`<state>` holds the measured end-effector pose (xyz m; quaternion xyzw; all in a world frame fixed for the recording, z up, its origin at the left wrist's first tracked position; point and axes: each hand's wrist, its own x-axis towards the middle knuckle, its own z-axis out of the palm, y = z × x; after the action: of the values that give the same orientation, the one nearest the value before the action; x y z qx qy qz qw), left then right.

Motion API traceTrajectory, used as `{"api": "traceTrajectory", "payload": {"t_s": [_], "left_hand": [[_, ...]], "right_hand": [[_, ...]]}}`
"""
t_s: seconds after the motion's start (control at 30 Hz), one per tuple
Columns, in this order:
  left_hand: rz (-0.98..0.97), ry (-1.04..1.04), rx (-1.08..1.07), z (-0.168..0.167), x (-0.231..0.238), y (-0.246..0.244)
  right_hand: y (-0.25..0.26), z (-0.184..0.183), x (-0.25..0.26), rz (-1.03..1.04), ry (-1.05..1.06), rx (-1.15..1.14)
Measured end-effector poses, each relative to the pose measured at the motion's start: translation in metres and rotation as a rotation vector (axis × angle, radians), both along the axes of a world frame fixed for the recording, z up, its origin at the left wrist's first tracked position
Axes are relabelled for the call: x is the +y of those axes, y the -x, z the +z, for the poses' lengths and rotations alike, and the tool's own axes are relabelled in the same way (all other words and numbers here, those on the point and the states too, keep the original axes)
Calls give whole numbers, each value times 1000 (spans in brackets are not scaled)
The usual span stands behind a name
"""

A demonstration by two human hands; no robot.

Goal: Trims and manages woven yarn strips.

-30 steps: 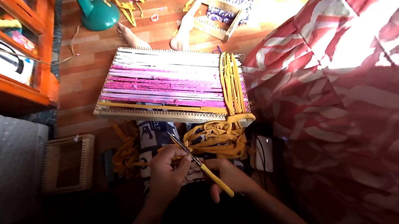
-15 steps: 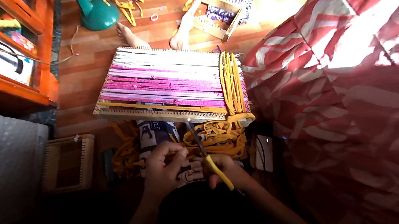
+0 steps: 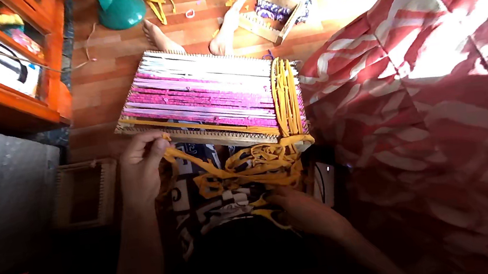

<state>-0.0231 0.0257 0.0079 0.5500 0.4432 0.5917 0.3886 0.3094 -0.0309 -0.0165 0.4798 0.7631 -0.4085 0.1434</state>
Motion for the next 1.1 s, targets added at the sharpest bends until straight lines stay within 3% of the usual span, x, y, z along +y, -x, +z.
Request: {"api": "traceTrajectory", "payload": {"t_s": [0.07,0.13,0.3,0.43,0.53,0.63,0.7,0.8,0.87,0.9,1.0,1.03,1.1], "left_hand": [[-118,51,-33,1,0,-7],[-257,83,0,1,-2,-22],[-566,-56,103,4,-8,-79],[-521,-156,78,12,-8,-77],[-615,-32,150,8,-9,-60],[-837,169,410,6,-3,-30],[-759,200,549,7,3,4],[-315,88,574,0,10,68],[-83,24,526,7,11,92],[-47,-19,488,15,9,95],[-167,-186,446,41,8,71],[-244,-227,468,49,8,55],[-415,-266,532,59,8,15]], "right_hand": [[0,-1,-7,-17,-242,160],[8,-12,-6,-141,-565,476],[54,-3,20,-335,-352,858],[47,11,33,-322,-349,952],[20,19,41,-368,-343,1205],[-2,35,51,-610,-415,1568],[-25,42,58,-790,-527,1796],[-60,44,64,-969,-762,2003],[-65,38,61,-952,-873,1954],[-66,32,59,-840,-900,1862],[-69,26,58,-427,-1090,1156],[-57,30,59,-374,-1175,934],[-22,33,58,-372,-1185,752]]}}
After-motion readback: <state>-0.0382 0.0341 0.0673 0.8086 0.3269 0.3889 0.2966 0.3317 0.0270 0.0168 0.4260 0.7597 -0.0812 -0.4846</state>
